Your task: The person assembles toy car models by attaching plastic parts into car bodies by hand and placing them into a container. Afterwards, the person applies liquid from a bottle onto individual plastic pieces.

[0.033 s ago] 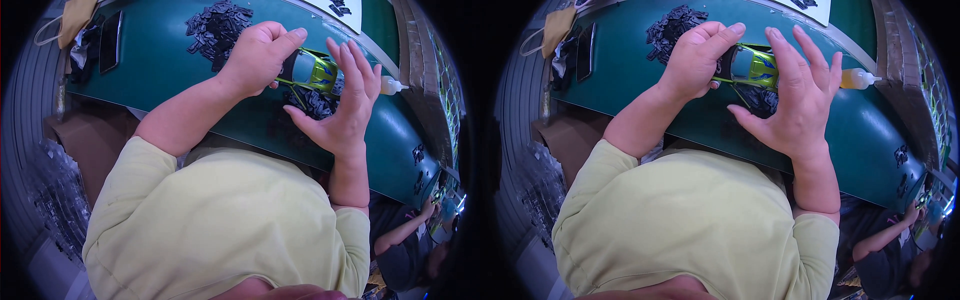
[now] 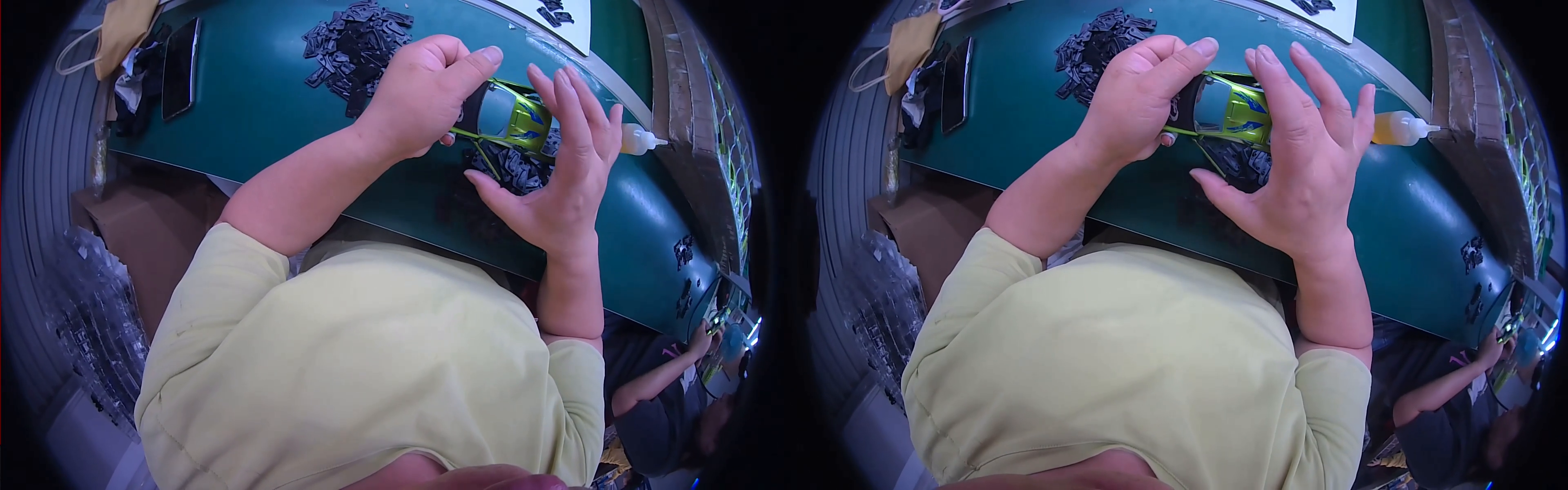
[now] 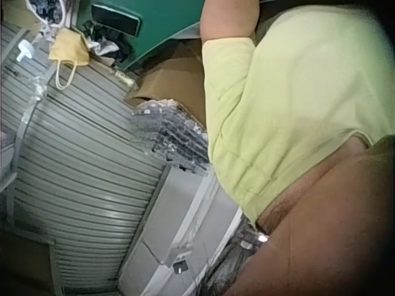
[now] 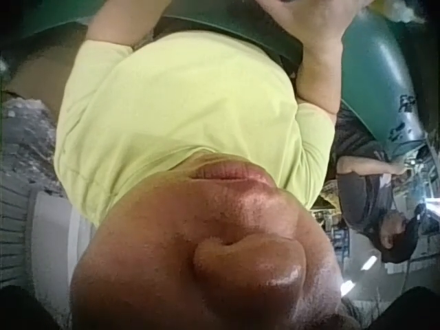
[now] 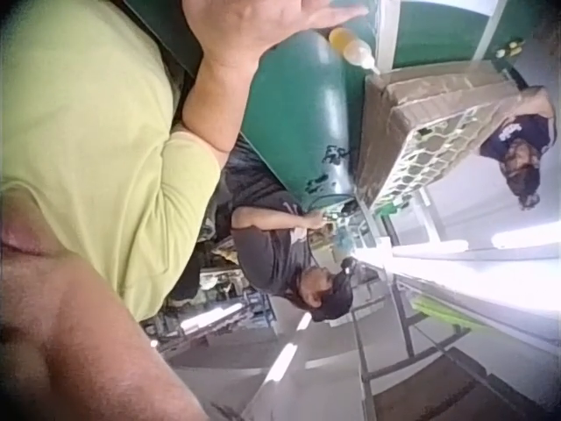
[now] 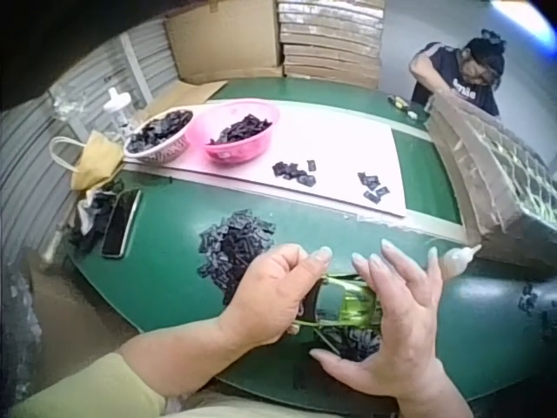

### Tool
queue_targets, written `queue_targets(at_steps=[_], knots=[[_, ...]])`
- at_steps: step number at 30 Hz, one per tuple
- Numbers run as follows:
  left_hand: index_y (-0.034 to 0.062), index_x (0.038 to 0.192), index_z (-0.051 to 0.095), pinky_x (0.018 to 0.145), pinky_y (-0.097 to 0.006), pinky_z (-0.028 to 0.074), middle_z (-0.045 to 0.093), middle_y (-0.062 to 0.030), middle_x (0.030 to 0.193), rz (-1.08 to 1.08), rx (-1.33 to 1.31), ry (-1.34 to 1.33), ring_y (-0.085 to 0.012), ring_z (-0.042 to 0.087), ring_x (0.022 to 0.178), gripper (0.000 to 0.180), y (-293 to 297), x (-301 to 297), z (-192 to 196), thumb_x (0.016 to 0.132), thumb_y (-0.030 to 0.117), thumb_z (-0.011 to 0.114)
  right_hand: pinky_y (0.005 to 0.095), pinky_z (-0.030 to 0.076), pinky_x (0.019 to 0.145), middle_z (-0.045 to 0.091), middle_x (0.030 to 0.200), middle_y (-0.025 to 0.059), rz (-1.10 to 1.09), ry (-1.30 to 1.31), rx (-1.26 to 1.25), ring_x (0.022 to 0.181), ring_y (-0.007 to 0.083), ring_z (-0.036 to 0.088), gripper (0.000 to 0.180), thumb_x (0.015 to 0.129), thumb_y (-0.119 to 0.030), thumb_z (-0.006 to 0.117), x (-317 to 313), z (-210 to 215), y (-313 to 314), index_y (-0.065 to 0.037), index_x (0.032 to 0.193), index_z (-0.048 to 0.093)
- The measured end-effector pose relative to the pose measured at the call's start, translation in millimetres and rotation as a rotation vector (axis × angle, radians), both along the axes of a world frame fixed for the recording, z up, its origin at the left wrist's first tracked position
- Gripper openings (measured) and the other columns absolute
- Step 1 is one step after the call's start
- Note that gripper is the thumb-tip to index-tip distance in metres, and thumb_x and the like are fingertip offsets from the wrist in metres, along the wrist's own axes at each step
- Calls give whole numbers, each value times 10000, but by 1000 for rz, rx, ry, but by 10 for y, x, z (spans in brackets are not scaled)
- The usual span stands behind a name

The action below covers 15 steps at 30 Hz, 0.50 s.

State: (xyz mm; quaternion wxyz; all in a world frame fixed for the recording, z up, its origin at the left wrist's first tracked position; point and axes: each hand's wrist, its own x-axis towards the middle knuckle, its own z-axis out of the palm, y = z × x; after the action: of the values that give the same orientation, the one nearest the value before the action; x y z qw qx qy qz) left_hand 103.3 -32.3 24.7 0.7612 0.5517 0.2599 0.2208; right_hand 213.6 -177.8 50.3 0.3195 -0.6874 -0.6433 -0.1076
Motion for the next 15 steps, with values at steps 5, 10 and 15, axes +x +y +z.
queue_targets(at_steps=[5,10,15], knots=[[128,720,533,326,-180,331,554,36,594,-14,66,-3,-20,453,405,306,-25,-14,-9,930,338,609,601,160,1079,659,1146,24,9,45,19,1223,255,494,943,583,-216,834,24,-68,7,-110,1406,387],[119,715,521,334,-176,348,546,32,596,-38,162,-50,-17,449,413,319,-21,-42,-36,933,333,612,584,182,1083,675,1077,11,-6,56,74,1120,235,539,923,598,-175,826,19,-103,17,-103,1405,383],[108,730,528,349,-171,358,548,28,616,-33,215,-127,-9,457,436,289,13,-49,-66,941,289,611,564,181,1094,668,1080,37,6,50,65,1108,255,571,903,629,-164,826,37,-120,4,-88,1404,369]])
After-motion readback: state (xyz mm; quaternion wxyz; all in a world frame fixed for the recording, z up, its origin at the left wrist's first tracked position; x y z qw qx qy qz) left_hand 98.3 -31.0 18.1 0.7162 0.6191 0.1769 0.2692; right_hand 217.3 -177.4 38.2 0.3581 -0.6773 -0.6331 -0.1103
